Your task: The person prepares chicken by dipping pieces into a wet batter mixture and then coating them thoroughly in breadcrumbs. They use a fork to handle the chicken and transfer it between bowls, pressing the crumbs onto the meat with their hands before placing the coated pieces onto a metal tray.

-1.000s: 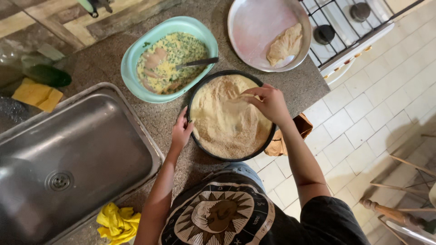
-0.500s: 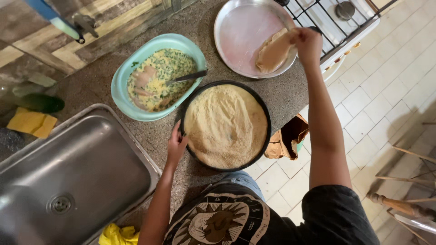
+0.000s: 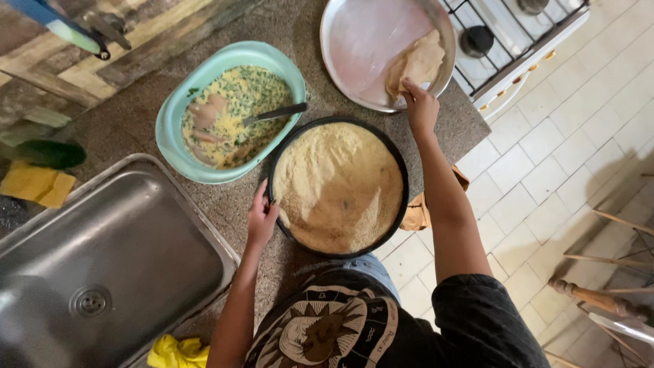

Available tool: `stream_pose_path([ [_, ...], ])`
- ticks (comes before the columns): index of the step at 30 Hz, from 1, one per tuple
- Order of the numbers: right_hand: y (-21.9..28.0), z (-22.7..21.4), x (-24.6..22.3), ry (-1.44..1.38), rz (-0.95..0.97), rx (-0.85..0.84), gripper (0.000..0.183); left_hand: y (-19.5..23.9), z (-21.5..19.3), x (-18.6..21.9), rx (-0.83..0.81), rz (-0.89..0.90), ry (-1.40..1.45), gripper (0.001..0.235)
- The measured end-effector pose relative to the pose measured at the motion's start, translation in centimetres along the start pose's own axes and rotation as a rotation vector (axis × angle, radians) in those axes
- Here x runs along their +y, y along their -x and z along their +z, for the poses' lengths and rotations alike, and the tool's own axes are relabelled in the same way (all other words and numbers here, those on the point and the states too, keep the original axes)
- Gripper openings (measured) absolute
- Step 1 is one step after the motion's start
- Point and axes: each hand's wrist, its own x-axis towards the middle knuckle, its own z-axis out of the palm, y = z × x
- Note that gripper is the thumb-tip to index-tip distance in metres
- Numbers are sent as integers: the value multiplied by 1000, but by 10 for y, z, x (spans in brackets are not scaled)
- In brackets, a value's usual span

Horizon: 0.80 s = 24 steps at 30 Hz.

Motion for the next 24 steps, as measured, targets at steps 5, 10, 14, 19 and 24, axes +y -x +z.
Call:
stream_pose_path([
  [5,24,-4,-20,63,-15,-17,50,0,2,-4,2,25,-1,60],
  [10,104,-70,-97,-337,126,-448,22,2,-1,-1,-25,-19,21,57],
  [14,153,-125,-129,-456,135,-838,26,0,-2,-12,-26,-26,-7,56],
  [19,194,-122,-166,-1074,2,-1258,37,3,2,-6,72,88,-62,58],
  [24,191,-126,-222,-696,236,-1380,51,-2,7,-34,85,99,-25,55],
])
